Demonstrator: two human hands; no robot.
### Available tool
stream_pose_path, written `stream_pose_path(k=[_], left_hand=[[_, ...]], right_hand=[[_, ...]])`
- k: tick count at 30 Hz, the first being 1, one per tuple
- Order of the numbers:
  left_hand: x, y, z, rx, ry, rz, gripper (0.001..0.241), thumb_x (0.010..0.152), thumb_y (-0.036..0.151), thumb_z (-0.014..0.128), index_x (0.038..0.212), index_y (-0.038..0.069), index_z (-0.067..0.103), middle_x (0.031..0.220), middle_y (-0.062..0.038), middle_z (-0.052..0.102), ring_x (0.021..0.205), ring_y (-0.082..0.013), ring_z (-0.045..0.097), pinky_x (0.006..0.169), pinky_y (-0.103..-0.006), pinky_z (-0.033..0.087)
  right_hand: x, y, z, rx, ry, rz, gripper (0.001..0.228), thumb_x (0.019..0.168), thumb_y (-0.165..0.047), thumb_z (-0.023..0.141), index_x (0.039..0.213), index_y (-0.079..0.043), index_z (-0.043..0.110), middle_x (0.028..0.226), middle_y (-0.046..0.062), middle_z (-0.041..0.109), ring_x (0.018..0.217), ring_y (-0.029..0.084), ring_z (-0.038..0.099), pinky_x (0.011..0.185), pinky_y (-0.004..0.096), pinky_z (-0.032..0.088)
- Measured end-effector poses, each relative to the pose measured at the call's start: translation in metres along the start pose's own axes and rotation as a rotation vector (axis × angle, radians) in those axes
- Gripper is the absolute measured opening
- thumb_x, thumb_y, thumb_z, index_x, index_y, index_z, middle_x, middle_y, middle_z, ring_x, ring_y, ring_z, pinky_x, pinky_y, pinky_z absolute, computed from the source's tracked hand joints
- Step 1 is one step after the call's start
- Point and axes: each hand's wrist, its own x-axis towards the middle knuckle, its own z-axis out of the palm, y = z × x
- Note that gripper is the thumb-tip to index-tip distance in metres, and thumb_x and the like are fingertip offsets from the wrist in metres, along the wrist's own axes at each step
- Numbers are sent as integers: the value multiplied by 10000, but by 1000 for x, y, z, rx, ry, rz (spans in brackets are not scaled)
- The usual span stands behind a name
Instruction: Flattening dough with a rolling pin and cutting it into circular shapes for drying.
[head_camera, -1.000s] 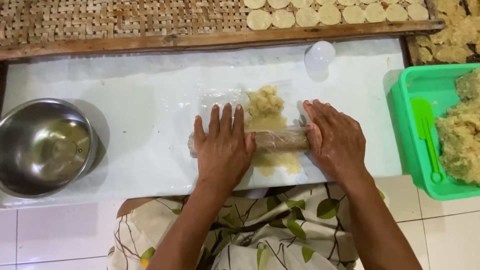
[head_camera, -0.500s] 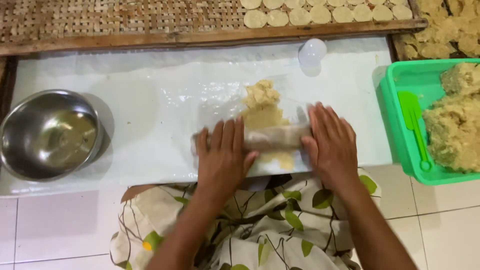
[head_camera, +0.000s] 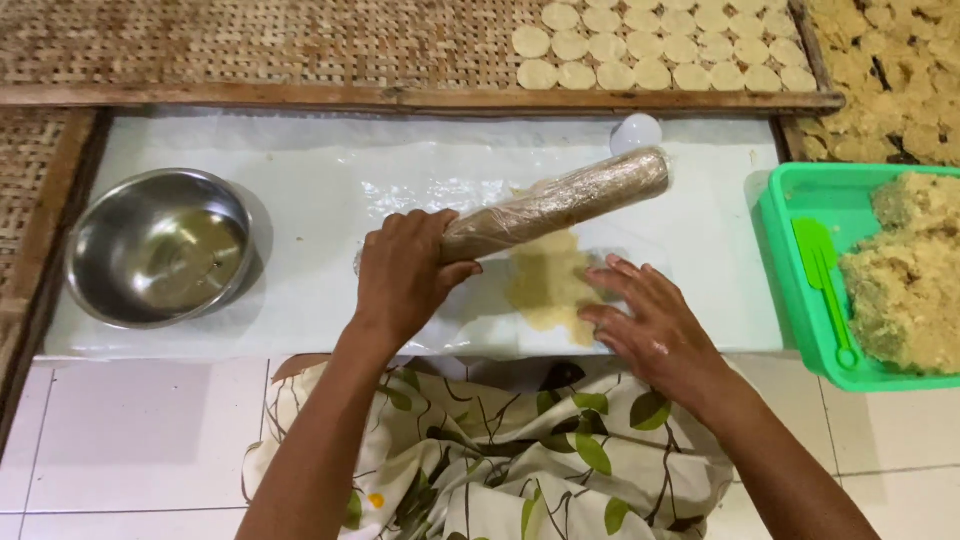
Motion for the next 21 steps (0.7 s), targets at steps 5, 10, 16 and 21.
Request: stream_pose_path(k=[5,10,16,21], left_hand=[[-10,-7,0,-41,38,-20,671,776,461,837,1307,102,636,1015,-103,673,989,-316,596,852,-460,461],[-17,-11,-5,-53,32,-67,669,768,461,840,1301,110,639,1014,-94,679,985,-301,599,846,-455,458],[-17,-11,-12,-51,75,-66,631,752,446,847,1270,138,660,1018,-79,690,982,-302,609,840,-454,460],[-21,-12,-18,-42,59,-77,618,750,435,852,1258,135,669,1001,-90,686,961,-308,611,823,-461,463]], right_hand=[[9,-1,-1,-65,-26,-28,303,768,-200,804,1062,-182,732,1486,32,536,1425,269,443,1168,545,361],[25,21,12,-10,56,-51,233,797,-248,810,1005,-166,744,1443,44,586,1376,256,515,1141,525,418],[57,34,10,283,-12,419,164,868,-252,747,978,-134,774,1186,54,710,1073,229,683,878,380,582],[54,29,16,360,-50,403,218,950,-205,660,1147,-137,723,1106,84,716,952,240,719,843,373,588]])
